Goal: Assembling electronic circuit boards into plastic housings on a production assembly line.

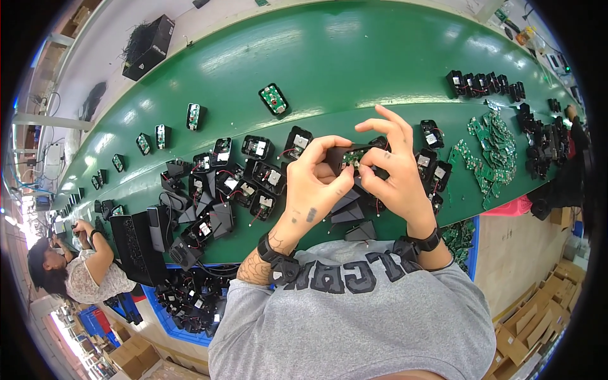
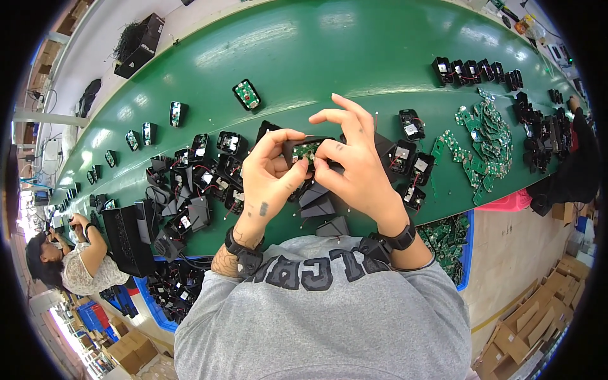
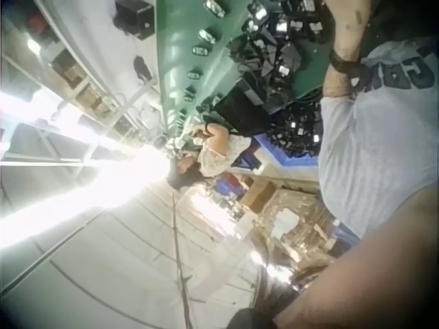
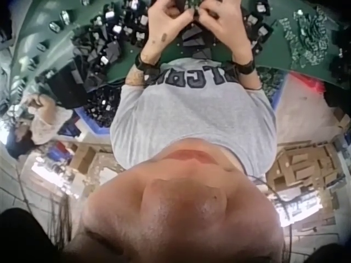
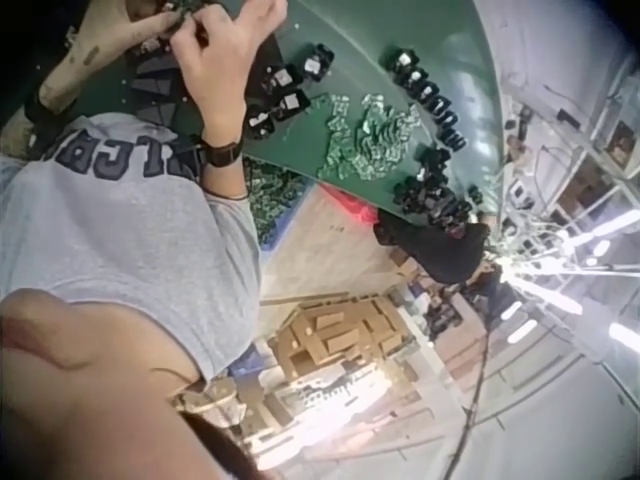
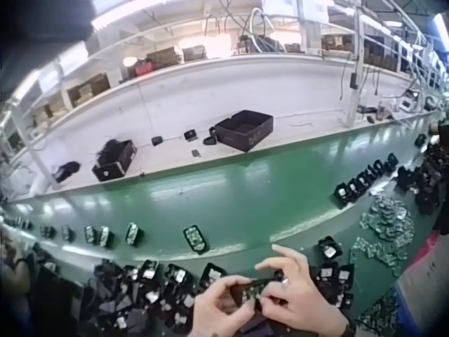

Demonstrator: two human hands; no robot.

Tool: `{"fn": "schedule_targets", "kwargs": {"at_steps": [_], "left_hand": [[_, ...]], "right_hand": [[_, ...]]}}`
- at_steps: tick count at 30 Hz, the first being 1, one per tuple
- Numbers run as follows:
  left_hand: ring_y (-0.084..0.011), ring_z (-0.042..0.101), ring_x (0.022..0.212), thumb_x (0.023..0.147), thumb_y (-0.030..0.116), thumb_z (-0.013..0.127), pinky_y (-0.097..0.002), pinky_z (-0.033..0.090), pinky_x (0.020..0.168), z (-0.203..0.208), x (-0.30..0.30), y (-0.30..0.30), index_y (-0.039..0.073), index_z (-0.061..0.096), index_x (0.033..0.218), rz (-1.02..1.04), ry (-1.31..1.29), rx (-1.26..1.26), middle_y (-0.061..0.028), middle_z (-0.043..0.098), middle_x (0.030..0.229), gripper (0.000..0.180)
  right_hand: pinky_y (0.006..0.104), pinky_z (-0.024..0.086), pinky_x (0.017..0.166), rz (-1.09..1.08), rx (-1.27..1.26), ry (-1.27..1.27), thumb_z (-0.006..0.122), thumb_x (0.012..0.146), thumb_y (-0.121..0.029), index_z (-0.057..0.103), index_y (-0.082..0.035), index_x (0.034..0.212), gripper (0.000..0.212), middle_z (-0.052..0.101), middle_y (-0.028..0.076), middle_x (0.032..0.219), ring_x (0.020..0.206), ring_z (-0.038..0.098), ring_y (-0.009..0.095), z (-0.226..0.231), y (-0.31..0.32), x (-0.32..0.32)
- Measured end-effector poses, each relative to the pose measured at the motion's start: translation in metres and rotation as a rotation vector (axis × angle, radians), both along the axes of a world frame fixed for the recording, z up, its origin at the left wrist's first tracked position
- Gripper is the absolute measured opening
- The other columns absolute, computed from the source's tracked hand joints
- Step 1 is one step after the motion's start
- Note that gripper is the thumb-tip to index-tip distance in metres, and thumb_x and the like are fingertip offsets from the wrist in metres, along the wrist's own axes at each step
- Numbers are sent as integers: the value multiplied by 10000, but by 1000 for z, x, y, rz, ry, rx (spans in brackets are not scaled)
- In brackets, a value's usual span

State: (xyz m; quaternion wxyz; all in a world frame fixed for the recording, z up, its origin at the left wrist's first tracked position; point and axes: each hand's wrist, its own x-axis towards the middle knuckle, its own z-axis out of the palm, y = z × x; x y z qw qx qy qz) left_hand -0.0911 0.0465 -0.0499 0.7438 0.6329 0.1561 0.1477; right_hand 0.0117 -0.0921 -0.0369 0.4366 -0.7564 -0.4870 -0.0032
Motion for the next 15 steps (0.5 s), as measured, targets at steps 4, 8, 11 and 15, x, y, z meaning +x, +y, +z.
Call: {"fn": "schedule_targets", "kwargs": {"at_steps": [4, 8, 11, 15], "left_hand": [[-157, 674, 907, 811, -58, 623, -266, 585, 767, 8, 1, -2, -36, 539, 1139, -23, 48, 168, -101, 627, 1054, 339], [-121, 677, 833, 793, -41, 645, -239, 574, 709, 0, 4, -5, -25, 562, 1130, 55, -71, 387, -90, 661, 988, 348], [-102, 674, 785, 789, -25, 651, -230, 572, 639, -5, 8, -5, -28, 560, 1133, 101, -165, 552, -112, 673, 966, 356], [-206, 699, 659, 826, 26, 581, -252, 576, 562, 3, 17, 15, -58, 565, 1096, -81, 88, -190, -154, 668, 921, 283]], "right_hand": [[476, 311, 1043, -20, -25, 53, 619, 723, -35, 601, -39, 706, 25, 538, 93, 1268, 1362, 304, 379, 2, 0, -3], [434, 353, 1017, -89, -27, 79, 664, 744, -8, 645, -36, 762, 38, 569, 85, 1237, 1352, 340, 342, 3, -2, -4], [403, 411, 963, -182, 38, 6, 708, 721, -5, 681, -41, 825, 113, 614, 75, 1161, 1262, 452, 306, 2, -1, -3], [364, 498, 842, -50, 247, -129, 750, 685, -14, 716, -62, 905, 228, 666, 60, 1012, 996, 623, 267, 0, -2, 8]]}}
